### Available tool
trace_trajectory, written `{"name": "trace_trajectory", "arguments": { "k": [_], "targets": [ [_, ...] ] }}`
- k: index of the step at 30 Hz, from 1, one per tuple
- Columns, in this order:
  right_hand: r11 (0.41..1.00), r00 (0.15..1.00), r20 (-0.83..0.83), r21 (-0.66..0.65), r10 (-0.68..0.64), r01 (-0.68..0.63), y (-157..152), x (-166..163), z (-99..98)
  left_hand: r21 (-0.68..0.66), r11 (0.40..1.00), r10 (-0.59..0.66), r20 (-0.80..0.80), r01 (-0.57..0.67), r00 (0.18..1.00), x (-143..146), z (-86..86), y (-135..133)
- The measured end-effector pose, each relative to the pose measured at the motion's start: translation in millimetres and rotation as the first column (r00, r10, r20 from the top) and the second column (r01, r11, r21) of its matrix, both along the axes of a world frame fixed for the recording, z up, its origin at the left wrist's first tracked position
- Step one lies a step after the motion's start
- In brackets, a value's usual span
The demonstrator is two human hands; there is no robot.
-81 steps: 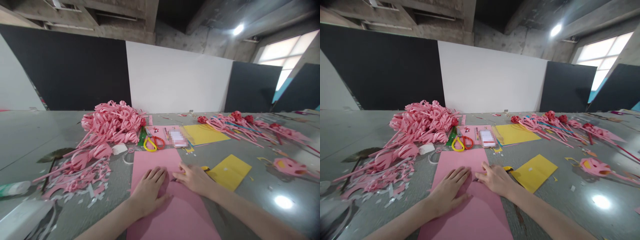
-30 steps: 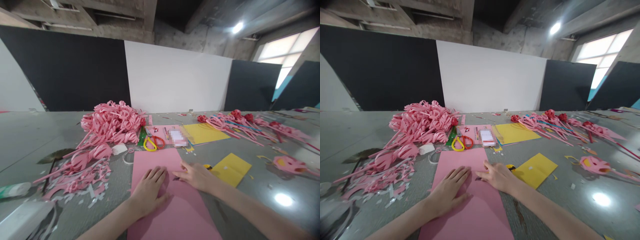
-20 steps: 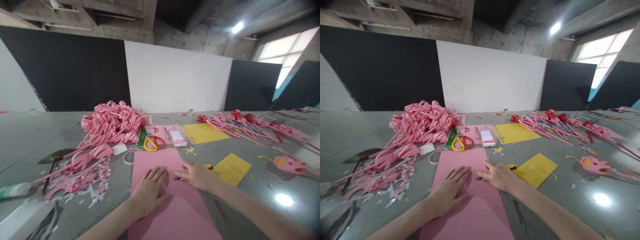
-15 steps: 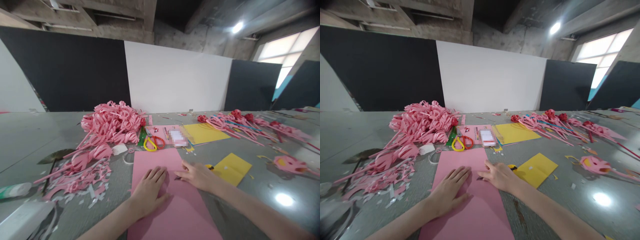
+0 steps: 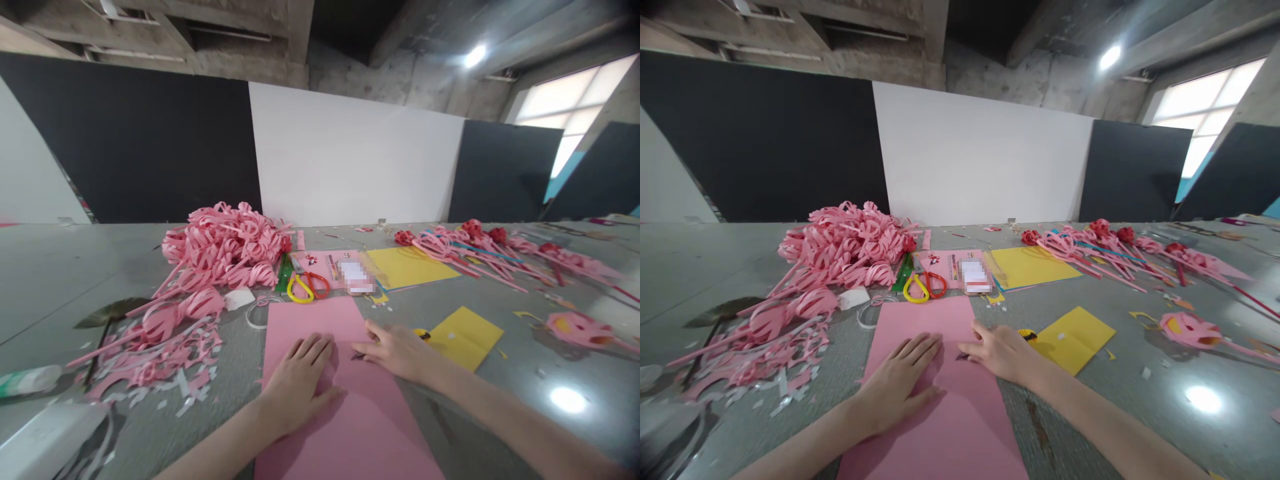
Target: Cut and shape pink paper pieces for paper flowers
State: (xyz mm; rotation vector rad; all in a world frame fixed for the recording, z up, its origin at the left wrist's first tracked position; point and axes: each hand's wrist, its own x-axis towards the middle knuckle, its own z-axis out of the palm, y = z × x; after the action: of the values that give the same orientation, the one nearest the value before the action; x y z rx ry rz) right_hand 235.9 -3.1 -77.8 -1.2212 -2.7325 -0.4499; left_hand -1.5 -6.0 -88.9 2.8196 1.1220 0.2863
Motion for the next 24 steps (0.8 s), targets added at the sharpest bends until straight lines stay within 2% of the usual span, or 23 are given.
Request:
{"name": "trace_trajectory", "arguments": {
  "k": [19, 22, 24],
  "targets": [
    [1.0, 1.0, 0.02, -0.013, -0.012, 0.012, -0.5, 1.0, -0.2, -0.006, 1.0, -0.012, 0.019, 0.012, 1.0, -0.4, 0.7, 0.3],
    [0.996, 0.998, -0.047, -0.084, -0.035, 0.031, 0.4, 4.7, 1.3, -0.014, 1.0, -0.013, 0.023, 0.014, 1.0, -0.4, 0.1, 0.3],
    [0.984, 0.979, -0.175, -0.159, -0.104, 0.076, 0.6, 7.5, 7.3, -0.019, 1.0, -0.008, 0.024, 0.008, 1.0, -0.3, 0.0, 0.3]
  ]
}}
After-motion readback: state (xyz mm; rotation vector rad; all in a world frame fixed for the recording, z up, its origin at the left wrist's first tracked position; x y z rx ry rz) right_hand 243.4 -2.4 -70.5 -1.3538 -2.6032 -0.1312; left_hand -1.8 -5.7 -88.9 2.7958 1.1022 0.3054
